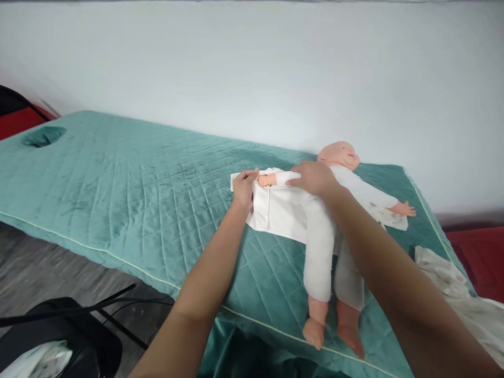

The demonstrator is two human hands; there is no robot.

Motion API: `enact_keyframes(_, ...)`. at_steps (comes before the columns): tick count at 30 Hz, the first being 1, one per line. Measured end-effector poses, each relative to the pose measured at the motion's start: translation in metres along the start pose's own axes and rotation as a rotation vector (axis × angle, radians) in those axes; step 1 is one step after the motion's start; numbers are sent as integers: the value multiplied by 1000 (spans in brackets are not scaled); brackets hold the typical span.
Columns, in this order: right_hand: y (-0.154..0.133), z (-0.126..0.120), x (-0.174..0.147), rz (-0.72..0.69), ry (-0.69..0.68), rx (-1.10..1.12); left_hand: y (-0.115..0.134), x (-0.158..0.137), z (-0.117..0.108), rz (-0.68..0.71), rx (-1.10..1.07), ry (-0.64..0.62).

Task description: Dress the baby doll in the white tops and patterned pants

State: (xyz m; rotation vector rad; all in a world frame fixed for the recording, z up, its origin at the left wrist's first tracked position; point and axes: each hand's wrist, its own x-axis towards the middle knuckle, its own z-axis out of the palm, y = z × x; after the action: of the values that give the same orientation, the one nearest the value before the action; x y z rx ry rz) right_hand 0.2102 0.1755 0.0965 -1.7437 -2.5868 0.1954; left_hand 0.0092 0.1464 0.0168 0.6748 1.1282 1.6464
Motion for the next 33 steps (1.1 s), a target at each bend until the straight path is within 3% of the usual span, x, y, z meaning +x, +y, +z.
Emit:
enact_keyframes(6,-5,9,5,3,21,-71,-7,-10,5,321,479,-60)
enact_keyframes(12,-4,14,7,-5,45,-104,-14,-13,6,578,898,-245)
enact_keyframes(21,-6,14,6,-5,75,-95,-17,-12,9,629,984,-278)
enact_keyframes(28,-10,14,4,-10,80,-126,-16,-18,15,661,1089,-372)
enact_keyframes(33,-14,16,5,-6,93,-146,-19,-18,19,687,956,-416)
